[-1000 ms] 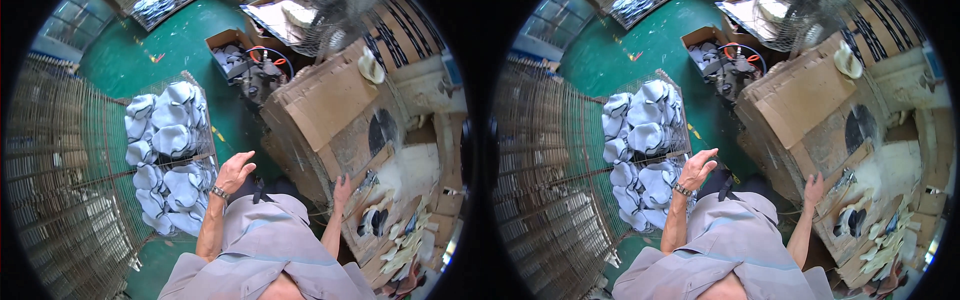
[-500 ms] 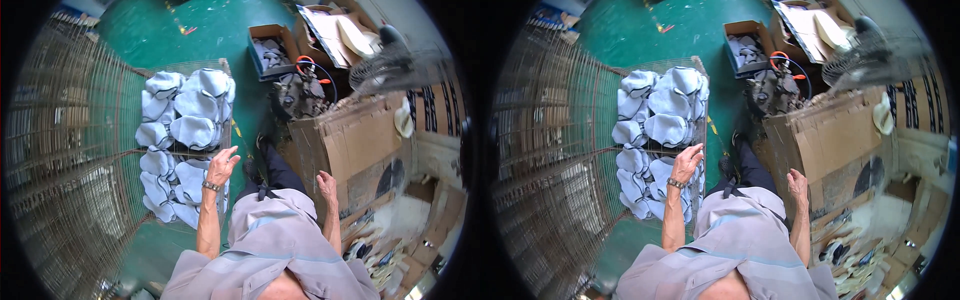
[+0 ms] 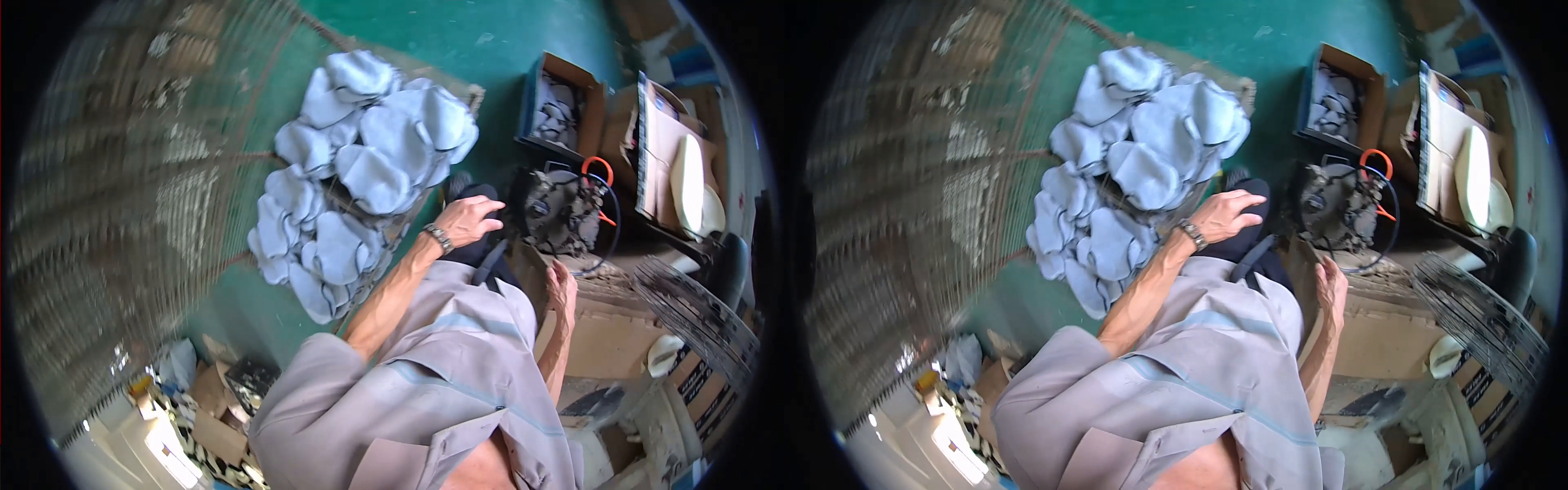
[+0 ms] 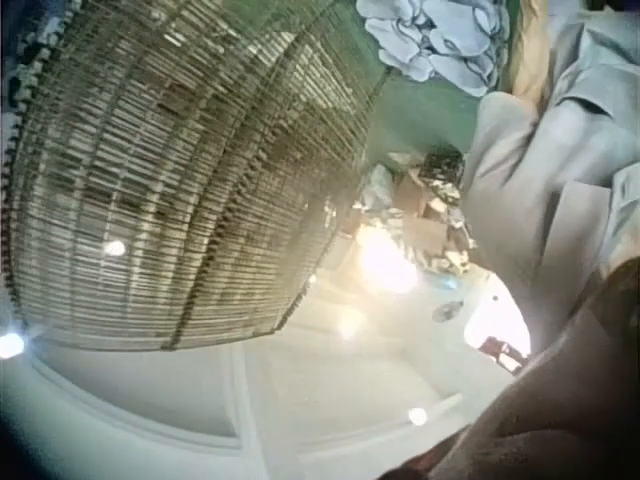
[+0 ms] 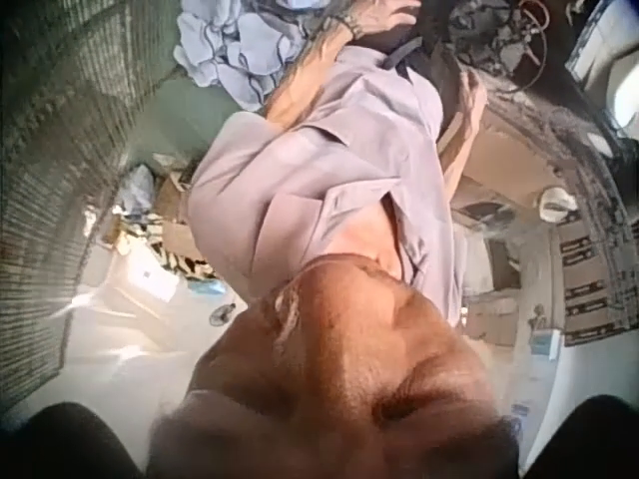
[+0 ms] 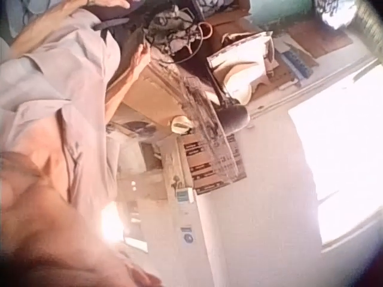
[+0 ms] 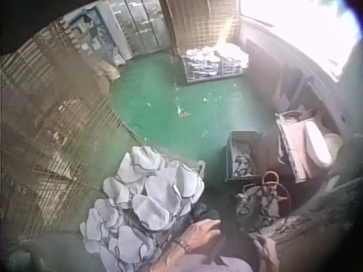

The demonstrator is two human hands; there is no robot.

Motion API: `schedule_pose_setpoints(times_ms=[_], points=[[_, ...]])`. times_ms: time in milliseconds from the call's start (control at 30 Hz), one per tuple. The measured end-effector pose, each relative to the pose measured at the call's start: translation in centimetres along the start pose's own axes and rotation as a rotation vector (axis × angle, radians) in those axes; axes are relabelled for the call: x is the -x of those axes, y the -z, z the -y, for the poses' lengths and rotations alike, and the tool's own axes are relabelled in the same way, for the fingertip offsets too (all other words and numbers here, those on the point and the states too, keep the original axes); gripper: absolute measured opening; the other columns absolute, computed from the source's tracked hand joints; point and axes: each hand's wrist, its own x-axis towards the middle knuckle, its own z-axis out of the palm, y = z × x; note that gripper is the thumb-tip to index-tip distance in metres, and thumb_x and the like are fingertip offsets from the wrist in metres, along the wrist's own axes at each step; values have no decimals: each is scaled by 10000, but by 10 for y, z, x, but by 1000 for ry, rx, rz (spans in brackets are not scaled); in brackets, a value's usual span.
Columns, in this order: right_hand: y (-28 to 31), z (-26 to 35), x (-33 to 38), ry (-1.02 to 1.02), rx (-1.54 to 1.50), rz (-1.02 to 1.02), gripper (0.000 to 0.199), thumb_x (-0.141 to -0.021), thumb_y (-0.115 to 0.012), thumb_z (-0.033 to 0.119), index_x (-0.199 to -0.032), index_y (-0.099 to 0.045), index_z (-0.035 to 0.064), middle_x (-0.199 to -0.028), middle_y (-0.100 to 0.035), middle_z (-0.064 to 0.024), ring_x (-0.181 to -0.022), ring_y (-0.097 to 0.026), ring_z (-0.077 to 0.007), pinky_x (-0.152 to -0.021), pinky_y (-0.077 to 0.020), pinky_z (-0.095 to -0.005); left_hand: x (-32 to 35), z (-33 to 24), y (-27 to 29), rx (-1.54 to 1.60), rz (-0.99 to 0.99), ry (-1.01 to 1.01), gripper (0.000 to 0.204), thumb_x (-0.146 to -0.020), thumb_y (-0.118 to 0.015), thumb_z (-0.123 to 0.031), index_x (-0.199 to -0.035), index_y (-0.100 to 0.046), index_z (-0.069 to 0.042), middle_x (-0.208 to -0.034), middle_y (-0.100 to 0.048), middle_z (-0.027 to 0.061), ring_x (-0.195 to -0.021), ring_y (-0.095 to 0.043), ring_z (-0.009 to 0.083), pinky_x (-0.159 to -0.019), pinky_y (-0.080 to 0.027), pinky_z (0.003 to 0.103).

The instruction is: Applying adhesive and organizing bicycle seat covers in a workshop environment.

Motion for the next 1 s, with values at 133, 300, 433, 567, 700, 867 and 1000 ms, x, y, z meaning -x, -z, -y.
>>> schedule_pose_setpoints(times_ms=[133, 300, 433, 567, 700, 867, 1000], points=[[20, 39, -51, -28, -101, -64, 400, -1003, -633, 192, -1358, -626, 8, -1152, -741, -125, -945, -684, -161, -843, -552, -301, -62, 2, 8, 41, 122, 50, 380, -932, -698, -273, -1240, -674, -52, -1058, -691, 165, -983, -678, 361, -857, -557, 428], [55, 83, -120, 40, -19, -242, 426, -952, -669, 225, -1298, -628, -20, -1222, -693, -223, -1128, -670, -368, -992, -527, -416, -162, 61, -21, 172, 345, 142, 377, -934, -703, -231, -1252, -674, -32, -1090, -716, 159, -1026, -696, 334, -904, -550, 389], [77, 77, -195, 47, 165, -513, 410, -933, -677, 201, -1278, -624, -15, -1288, -633, -238, -1192, -611, -401, -1031, -493, -450, -286, 95, -47, 249, 434, 155, 365, -940, -703, -217, -1249, -677, -24, -1094, -722, 159, -1029, -710, 308, -894, -561, 368], [85, 53, -302, -19, 334, -559, 415, -913, -696, 226, -1235, -641, -29, -1282, -626, -225, -1193, -595, -393, -1046, -465, -483, -386, 171, -93, 422, 364, 374, 343, -984, -681, -211, -1275, -681, -31, -1128, -752, 106, -1041, -713, 177, -915, -556, 318], [77, 17, -394, -129, 348, -437, 357, -969, -647, 306, -1156, -691, 5, -1130, -699, -178, -1094, -643, -351, -1045, -442, -476, -478, 249, -160, 336, 255, 462, 357, -953, -696, -288, -1226, -718, -58, -1004, -769, 85, -910, -714, 158, -836, -560, 318], [58, 14, -434, -245, 336, -538, 201, -955, -646, 235, -919, -758, 72, -846, -731, -81, -798, -658, -274, -782, -454, -407, -554, 332, -242, 346, 282, 591, 391, -925, -695, -301, -1233, -717, -60, -967, -763, 109, -903, -718, 181, -825, -560, 324], [61, 12, -445, -295, 303, -576, 129, -916, -661, 179, -883, -738, 82, -793, -691, -70, -765, -636, -274, -768, -454, -398, -589, 376, -289, 253, 346, 657, 400, -931, -680, -291, -1268, -703, -76, -1070, -762, 122, -979, -721, 225, -883, -559, 352]])
